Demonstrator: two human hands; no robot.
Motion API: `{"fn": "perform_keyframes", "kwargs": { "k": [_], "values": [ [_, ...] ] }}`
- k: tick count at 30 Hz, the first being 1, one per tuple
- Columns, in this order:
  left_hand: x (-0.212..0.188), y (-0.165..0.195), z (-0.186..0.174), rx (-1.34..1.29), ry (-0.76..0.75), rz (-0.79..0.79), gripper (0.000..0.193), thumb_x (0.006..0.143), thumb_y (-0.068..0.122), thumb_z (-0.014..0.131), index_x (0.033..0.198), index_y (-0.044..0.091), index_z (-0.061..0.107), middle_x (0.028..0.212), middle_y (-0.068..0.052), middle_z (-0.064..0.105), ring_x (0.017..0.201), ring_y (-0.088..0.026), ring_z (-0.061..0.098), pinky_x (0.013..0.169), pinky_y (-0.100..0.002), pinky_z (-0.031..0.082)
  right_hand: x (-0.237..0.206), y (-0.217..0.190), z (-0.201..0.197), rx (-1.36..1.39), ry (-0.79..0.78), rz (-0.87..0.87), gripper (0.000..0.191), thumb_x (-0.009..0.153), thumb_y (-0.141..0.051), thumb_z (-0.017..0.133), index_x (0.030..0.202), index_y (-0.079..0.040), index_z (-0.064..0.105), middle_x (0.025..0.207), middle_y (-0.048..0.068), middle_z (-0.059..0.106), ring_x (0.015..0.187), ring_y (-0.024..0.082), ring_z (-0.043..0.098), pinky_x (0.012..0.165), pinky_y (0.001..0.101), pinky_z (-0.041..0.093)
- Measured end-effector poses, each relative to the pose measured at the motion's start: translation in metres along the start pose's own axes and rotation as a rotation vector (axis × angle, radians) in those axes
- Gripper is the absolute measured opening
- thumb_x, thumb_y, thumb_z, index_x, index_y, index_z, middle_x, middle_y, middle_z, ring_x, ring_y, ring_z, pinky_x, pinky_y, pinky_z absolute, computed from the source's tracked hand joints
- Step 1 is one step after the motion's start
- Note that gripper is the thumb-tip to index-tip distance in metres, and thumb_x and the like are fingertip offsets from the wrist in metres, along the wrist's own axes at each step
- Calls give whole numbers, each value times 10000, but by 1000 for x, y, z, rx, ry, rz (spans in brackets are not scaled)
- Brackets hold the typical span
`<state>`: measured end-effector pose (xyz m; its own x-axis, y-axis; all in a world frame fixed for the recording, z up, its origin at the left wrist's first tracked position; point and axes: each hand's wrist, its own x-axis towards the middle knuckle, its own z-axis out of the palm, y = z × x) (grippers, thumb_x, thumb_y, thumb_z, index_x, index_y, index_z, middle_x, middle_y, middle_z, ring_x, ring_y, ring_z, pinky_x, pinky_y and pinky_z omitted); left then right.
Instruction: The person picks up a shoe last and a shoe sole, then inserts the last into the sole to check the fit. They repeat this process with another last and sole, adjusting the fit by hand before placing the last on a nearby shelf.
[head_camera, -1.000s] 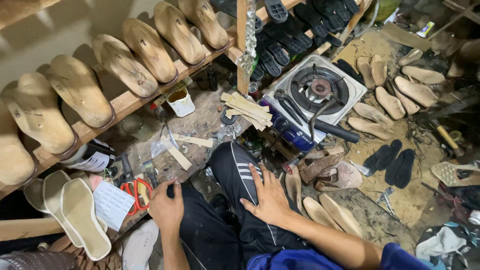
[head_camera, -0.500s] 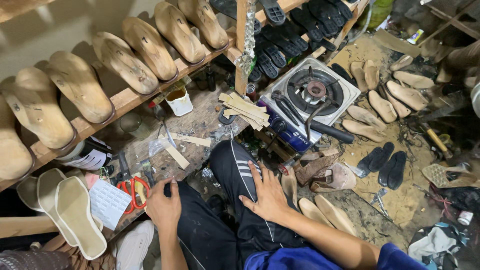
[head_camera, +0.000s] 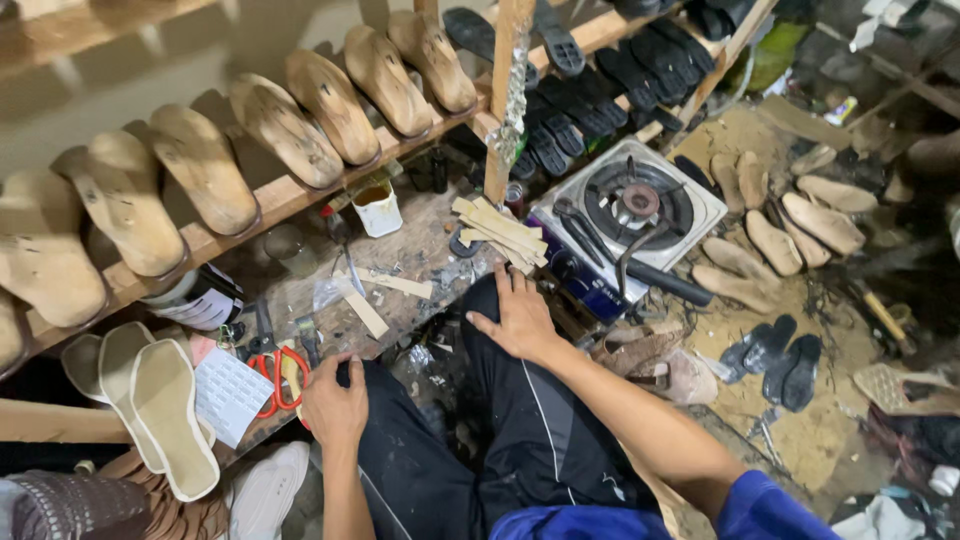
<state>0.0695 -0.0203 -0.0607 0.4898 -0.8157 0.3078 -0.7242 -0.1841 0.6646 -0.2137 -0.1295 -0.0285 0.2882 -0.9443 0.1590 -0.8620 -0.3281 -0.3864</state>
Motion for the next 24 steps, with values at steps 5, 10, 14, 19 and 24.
{"fn": "perform_keyframes", "kwargs": {
  "k": [5,10,14,19,24],
  "values": [
    [4,-2,3,-35,13,32,185,919,251,695,1025,115,763,996,-185,743,961,-401,692,831,-482,532,23,-2,-5,-35,-7,15,717,861,-526,672,1381,-37,594,1328,232,601,1200,454,549,1051,496,438],
    [3,13,31,-567,-41,-108,166,948,162,679,1087,98,741,917,-156,754,862,-292,708,764,-361,543,4,-16,-7,210,313,-270,249,909,-245,704,1059,-46,715,1098,125,710,1101,350,621,960,448,486],
    [-12,37,67,-832,-234,-64,146,968,95,647,1078,55,735,955,-127,765,876,-210,723,793,-306,557,-5,-27,-9,247,357,-362,128,910,-113,693,889,6,654,940,140,651,955,356,581,845,452,466],
    [-27,37,76,-635,-341,47,179,911,82,671,1076,46,731,920,-132,775,849,-201,763,785,-316,581,-5,-35,-12,242,356,-377,209,905,-141,692,754,-17,618,818,112,611,901,331,581,818,432,466],
    [-17,32,83,-806,-334,-72,190,947,53,650,1113,5,730,943,-108,775,850,-161,729,777,-288,574,-13,-50,-19,247,234,-486,218,922,-165,663,749,-32,641,796,120,606,878,337,570,793,432,428]
  ]
}}
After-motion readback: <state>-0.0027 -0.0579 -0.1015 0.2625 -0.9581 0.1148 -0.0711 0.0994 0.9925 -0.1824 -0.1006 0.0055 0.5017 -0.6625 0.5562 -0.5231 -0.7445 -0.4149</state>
